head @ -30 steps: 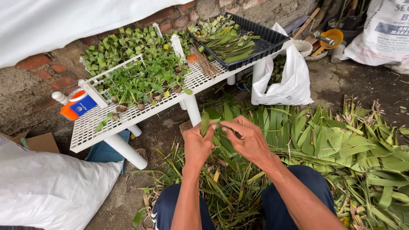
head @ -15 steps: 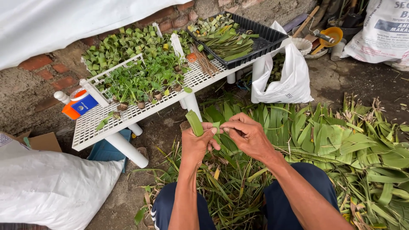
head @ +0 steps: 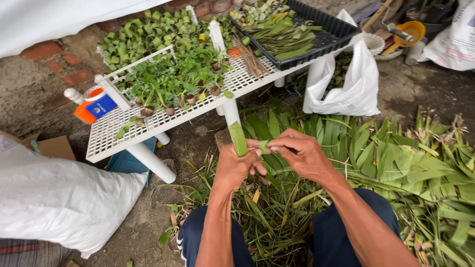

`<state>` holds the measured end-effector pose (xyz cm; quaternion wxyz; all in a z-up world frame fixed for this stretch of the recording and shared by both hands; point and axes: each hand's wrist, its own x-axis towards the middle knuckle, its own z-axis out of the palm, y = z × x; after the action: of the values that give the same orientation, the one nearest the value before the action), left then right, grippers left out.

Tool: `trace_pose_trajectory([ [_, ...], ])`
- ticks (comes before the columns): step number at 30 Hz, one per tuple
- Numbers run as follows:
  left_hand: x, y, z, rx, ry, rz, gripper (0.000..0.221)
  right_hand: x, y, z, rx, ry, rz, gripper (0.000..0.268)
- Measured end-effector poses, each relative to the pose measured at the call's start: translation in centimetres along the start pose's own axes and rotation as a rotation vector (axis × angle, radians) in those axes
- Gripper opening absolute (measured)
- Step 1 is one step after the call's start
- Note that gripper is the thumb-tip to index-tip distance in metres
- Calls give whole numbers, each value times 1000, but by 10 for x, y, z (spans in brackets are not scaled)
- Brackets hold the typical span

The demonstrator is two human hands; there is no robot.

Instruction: Weaving and folding green leaves into small containers or strips

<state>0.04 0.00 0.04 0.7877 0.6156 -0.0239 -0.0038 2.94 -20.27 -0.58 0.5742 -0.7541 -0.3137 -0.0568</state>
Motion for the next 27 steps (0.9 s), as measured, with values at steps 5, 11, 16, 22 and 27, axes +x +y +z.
trace_pose_trajectory([
  [5,3,-3,-3,-70,1,-9,18,7,12,-1,45,-46,-12,28],
  [11,10,-10,-8,-45,-63,10,15,10,22,-1,62,-61,-16,26],
  [16,10,-2,-4,-57,-60,-3,13,9,28,-2,111,-60,-13,25],
  [22,14,-8,-7,-32,-93,-10,16,10,24,-5,114,-65,15,24],
  [27,12,-12,-9,-43,-96,-9,16,10,23,-4,126,-64,22,24],
])
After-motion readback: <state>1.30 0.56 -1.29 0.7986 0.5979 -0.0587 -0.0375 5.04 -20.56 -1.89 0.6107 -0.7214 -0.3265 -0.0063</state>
